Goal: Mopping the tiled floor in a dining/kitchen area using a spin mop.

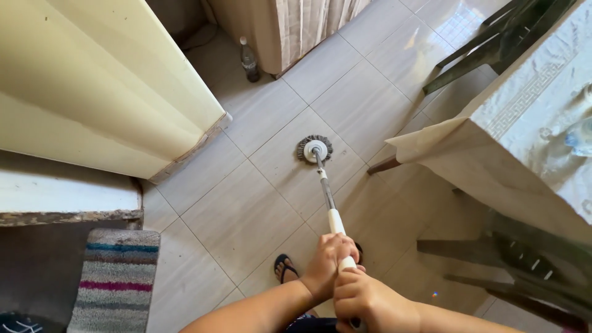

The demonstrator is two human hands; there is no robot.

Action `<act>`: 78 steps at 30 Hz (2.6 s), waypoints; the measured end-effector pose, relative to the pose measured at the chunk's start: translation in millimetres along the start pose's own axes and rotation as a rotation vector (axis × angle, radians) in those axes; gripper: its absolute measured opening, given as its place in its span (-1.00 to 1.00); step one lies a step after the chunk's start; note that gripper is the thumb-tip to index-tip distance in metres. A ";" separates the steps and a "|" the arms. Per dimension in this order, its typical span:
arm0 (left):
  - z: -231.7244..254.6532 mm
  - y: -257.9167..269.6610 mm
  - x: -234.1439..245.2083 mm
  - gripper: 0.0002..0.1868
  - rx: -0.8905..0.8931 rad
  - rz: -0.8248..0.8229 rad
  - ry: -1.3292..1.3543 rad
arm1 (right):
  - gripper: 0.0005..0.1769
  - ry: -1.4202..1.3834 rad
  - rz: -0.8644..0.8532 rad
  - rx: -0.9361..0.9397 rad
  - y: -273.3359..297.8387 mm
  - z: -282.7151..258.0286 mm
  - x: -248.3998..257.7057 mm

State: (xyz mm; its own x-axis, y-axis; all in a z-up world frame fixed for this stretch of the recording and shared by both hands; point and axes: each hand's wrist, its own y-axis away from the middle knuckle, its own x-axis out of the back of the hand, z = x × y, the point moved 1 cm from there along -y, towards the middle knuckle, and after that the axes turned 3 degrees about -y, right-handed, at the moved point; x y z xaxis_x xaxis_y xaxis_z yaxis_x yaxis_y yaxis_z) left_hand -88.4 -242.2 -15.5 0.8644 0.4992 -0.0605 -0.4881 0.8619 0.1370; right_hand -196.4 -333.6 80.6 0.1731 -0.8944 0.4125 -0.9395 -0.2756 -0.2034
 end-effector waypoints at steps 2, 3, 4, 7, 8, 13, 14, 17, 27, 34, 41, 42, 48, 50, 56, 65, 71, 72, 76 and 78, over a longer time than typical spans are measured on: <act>1.7 -17.8 -11.7 -0.61 0.358 -0.019 0.421 | -0.75 -0.039 -0.028 0.008 4.2 10.4 16.3; -3.1 -36.3 -13.5 -0.60 0.181 -0.019 0.376 | -0.78 0.015 0.019 0.007 0.3 19.5 30.6; -7.9 -54.2 -14.7 -0.59 0.006 -0.013 0.326 | -0.80 0.069 0.067 0.006 -4.2 28.5 44.5; -51.4 -144.4 -4.5 -0.55 -0.187 0.083 0.034 | -0.82 0.116 0.112 -0.006 -20.9 98.9 87.8; -64.3 -174.2 -3.4 -0.55 -0.190 0.098 0.037 | -0.82 0.115 0.098 0.000 -22.8 122.1 101.5; -113.7 -261.5 -8.7 -0.63 -0.016 0.167 0.134 | -0.80 0.224 0.105 -0.033 -21.9 195.5 144.9; -104.5 -255.1 -18.3 -0.63 -0.017 0.173 0.140 | -0.80 0.224 0.097 -0.034 -11.9 190.5 148.5; -70.1 -211.6 -52.9 -0.59 -0.104 0.192 -0.051 | -0.84 0.141 0.046 0.023 23.9 155.0 150.6; -48.9 -131.4 -102.9 -0.69 0.028 0.191 0.234 | -0.82 -0.096 -0.253 0.145 41.5 67.4 167.8; -128.0 -304.9 28.6 -0.67 -0.064 0.244 0.209 | -0.87 0.106 -0.017 0.053 -64.1 211.2 181.8; -92.4 -279.1 70.3 -0.61 -0.135 0.162 0.120 | -0.87 0.136 0.108 -0.036 -106.2 173.4 163.1; -66.7 -251.9 70.8 -0.60 -0.166 0.155 0.040 | -0.87 0.077 0.084 -0.017 -108.1 152.2 153.5; 6.7 -159.1 95.7 -0.69 0.018 0.024 0.078 | -0.82 -0.078 -0.093 0.049 -143.4 75.8 122.8; 0.3 -181.5 115.9 -0.69 0.072 -0.021 0.160 | -0.83 -0.071 -0.073 0.027 -164.7 90.9 125.4; -44.6 -346.2 176.8 -0.56 -0.141 -0.046 0.005 | -0.86 0.221 0.222 -0.116 -231.0 209.1 172.3; -16.6 -333.3 204.5 -0.56 -0.033 -0.058 -0.060 | -0.87 0.163 0.234 -0.198 -251.7 196.9 169.9; 63.2 -196.7 217.1 -0.61 0.100 -0.115 -0.365 | -0.80 -0.097 0.017 0.021 -261.5 76.4 126.8; 65.3 -191.9 217.8 -0.68 0.281 -0.066 -0.073 | -0.80 -0.080 0.028 0.030 -263.2 75.1 122.4; 40.8 -228.3 232.0 -0.64 0.195 -0.063 0.168 | -0.83 0.018 0.141 -0.005 -286.7 106.0 123.8; 2.8 -276.9 244.2 -0.63 0.128 -0.094 0.175 | -0.88 0.057 0.186 -0.047 -301.2 139.8 140.3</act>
State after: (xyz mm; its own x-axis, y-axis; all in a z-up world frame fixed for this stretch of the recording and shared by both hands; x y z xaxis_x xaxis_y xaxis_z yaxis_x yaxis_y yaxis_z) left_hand 258.2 -359.3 -65.4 0.8658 0.4347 -0.2479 -0.3776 0.8925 0.2465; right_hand 152.2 -425.2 75.6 -0.0206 -0.9068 0.4211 -0.9666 -0.0895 -0.2400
